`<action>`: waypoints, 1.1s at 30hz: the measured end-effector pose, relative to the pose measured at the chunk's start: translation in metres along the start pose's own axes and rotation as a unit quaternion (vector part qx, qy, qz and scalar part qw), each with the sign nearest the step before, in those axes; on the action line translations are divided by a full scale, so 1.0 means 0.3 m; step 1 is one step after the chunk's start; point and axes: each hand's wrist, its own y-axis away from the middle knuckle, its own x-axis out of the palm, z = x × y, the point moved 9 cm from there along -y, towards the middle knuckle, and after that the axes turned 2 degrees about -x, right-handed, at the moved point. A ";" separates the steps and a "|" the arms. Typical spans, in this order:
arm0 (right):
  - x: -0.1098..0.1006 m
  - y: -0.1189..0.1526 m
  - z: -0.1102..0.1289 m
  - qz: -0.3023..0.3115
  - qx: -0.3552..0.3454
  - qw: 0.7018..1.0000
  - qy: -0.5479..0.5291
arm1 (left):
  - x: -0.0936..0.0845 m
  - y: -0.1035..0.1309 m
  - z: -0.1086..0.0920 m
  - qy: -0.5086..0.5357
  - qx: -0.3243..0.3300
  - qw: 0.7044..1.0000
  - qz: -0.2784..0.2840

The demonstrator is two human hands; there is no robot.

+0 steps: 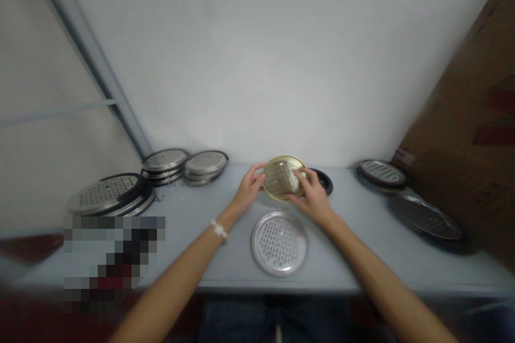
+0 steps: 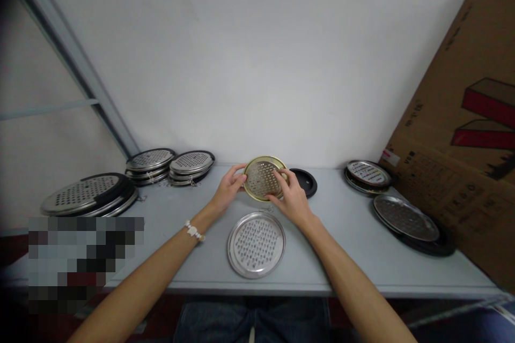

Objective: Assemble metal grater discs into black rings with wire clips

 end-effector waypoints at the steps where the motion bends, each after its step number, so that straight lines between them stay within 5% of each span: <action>1: -0.001 -0.001 0.005 0.000 -0.002 1.000 0.001 | 0.001 0.001 -0.002 -0.001 0.000 1.000 0.001; 33: -0.017 -0.002 -0.014 -0.017 0.048 0.999 -0.011 | -0.012 -0.003 0.012 -0.005 -0.029 0.999 -0.020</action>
